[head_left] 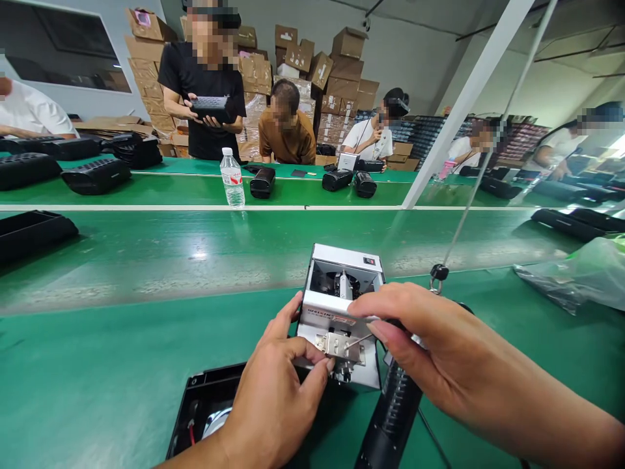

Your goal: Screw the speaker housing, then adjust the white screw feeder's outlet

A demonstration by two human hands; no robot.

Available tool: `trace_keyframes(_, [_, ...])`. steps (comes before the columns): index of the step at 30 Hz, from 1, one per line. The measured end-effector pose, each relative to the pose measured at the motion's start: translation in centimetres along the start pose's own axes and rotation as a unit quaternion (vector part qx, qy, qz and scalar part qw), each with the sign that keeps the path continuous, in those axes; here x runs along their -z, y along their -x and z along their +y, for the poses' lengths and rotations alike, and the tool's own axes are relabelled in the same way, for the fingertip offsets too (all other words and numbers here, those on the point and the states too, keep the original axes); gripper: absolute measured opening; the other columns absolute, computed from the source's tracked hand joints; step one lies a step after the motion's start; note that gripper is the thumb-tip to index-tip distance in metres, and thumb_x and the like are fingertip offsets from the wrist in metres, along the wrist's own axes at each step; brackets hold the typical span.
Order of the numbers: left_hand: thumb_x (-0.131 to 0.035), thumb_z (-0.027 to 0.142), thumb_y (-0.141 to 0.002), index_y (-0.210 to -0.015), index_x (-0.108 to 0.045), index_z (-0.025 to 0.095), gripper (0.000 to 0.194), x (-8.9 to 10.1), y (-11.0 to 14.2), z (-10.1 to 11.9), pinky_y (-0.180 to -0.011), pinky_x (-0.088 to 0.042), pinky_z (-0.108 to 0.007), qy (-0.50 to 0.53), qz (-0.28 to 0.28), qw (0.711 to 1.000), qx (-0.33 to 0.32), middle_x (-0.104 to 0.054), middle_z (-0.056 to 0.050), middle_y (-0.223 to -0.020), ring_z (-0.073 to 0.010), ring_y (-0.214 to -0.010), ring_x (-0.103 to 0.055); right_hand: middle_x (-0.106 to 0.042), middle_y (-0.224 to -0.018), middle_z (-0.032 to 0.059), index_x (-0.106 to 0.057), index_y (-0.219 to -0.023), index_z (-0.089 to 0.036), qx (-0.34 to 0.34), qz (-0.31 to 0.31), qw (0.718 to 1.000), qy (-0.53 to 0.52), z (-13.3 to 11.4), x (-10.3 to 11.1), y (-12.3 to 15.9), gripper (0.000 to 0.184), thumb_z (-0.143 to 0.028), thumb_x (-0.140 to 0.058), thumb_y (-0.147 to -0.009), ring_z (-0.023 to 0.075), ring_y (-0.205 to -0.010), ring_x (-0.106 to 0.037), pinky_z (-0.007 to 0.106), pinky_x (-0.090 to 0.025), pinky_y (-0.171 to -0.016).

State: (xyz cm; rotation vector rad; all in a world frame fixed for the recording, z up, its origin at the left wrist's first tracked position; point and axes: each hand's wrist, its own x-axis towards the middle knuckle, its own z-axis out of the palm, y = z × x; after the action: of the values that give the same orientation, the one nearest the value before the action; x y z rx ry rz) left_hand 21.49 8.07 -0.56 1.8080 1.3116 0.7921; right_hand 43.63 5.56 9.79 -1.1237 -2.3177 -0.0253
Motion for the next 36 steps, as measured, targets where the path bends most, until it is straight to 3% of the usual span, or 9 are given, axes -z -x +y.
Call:
trace_keyframes(2, [-0.063, 0.047, -0.090, -0.075, -0.080, 0.034, 0.026, 0.0, 0.0, 0.1, -0.131, -0.037, -0.060, 0.005, 0.004, 1.000, -0.004, -0.041, 0.002, -0.176, -0.0326, -0.159, -0.047, -0.078, -0.116, -0.0071, -0.056, -0.135, -0.030, 0.010, 0.003, 1.000, 0.017, 0.0, 0.0, -0.1, 0.031, -0.018, -0.045, -0.109, 0.0085, -0.097, -0.073, 0.021, -0.056, -0.085])
trace_keyframes(5, [-0.064, 0.046, -0.091, -0.076, -0.080, 0.034, 0.025, 0.0, 0.0, 0.1, -0.130, -0.039, -0.059, 0.000, 0.004, 1.000, -0.006, -0.043, 0.002, -0.176, -0.0329, -0.157, -0.049, -0.078, -0.096, -0.0100, -0.056, -0.129, -0.030, 0.033, 0.028, 0.997, 0.062, -0.2, -0.3, -0.5, 0.020, -0.024, -0.046, -0.113, 0.0099, -0.075, -0.070, 0.026, -0.050, -0.066])
trace_keyframes(9, [-0.068, 0.039, -0.092, -0.077, -0.081, 0.033, 0.021, 0.1, 0.1, 0.0, -0.129, -0.042, -0.064, -0.010, 0.007, 1.000, -0.016, -0.045, 0.001, -0.174, -0.0365, -0.156, -0.051, -0.079, -0.104, -0.0061, -0.053, -0.127, -0.029, 0.019, 0.045, 0.995, 0.091, -0.4, -0.5, -0.7, 0.018, -0.024, -0.040, -0.115, 0.0116, -0.081, -0.073, 0.026, -0.054, -0.070])
trace_keyframes(13, [-0.074, 0.031, -0.091, -0.075, -0.081, 0.030, 0.018, 0.1, 0.2, 0.1, -0.128, -0.045, -0.064, -0.019, 0.020, 0.999, -0.040, -0.049, 0.002, -0.172, -0.0380, -0.156, -0.051, -0.072, -0.091, -0.0048, -0.055, -0.115, -0.029, -0.039, 0.133, 0.984, 0.111, -0.5, -0.3, -0.6, 0.009, -0.033, -0.046, -0.114, 0.0130, -0.072, -0.068, 0.025, -0.052, -0.063])
trace_keyframes(18, [-0.076, 0.027, -0.090, -0.076, -0.082, 0.030, 0.016, 0.0, 0.2, 0.1, -0.129, -0.044, -0.064, -0.025, 0.022, 0.998, -0.044, -0.049, 0.002, -0.173, -0.0372, -0.157, -0.050, -0.070, -0.082, -0.0072, -0.052, -0.113, -0.029, -0.048, 0.092, 0.987, 0.123, -0.5, -1.1, -0.7, 0.007, -0.028, -0.046, -0.112, 0.0148, -0.060, -0.062, 0.025, -0.048, -0.050])
trace_keyframes(32, [-0.075, 0.026, -0.090, -0.078, -0.083, 0.030, 0.015, 0.1, 0.1, 0.0, -0.130, -0.043, -0.066, -0.013, 0.015, 0.999, -0.038, -0.045, 0.002, -0.175, -0.0382, -0.158, -0.048, -0.071, -0.085, -0.0084, -0.052, -0.113, -0.031, -0.064, 0.079, 0.988, 0.119, 0.1, -2.0, -0.1, 0.007, -0.027, -0.048, -0.110, 0.0156, -0.067, -0.064, 0.027, -0.048, -0.058])
trace_keyframes(36, [-0.070, 0.031, -0.092, -0.079, -0.082, 0.030, 0.018, 0.1, 0.3, 0.0, -0.132, -0.038, -0.065, -0.003, 0.004, 1.000, -0.023, -0.040, 0.000, -0.178, -0.0360, -0.161, -0.044, -0.069, -0.080, -0.0088, -0.061, -0.107, -0.027, -0.007, 0.068, 0.993, 0.096, 0.2, -1.3, -0.6, 0.015, -0.028, -0.048, -0.113, 0.0144, -0.065, -0.058, 0.029, -0.043, -0.062])
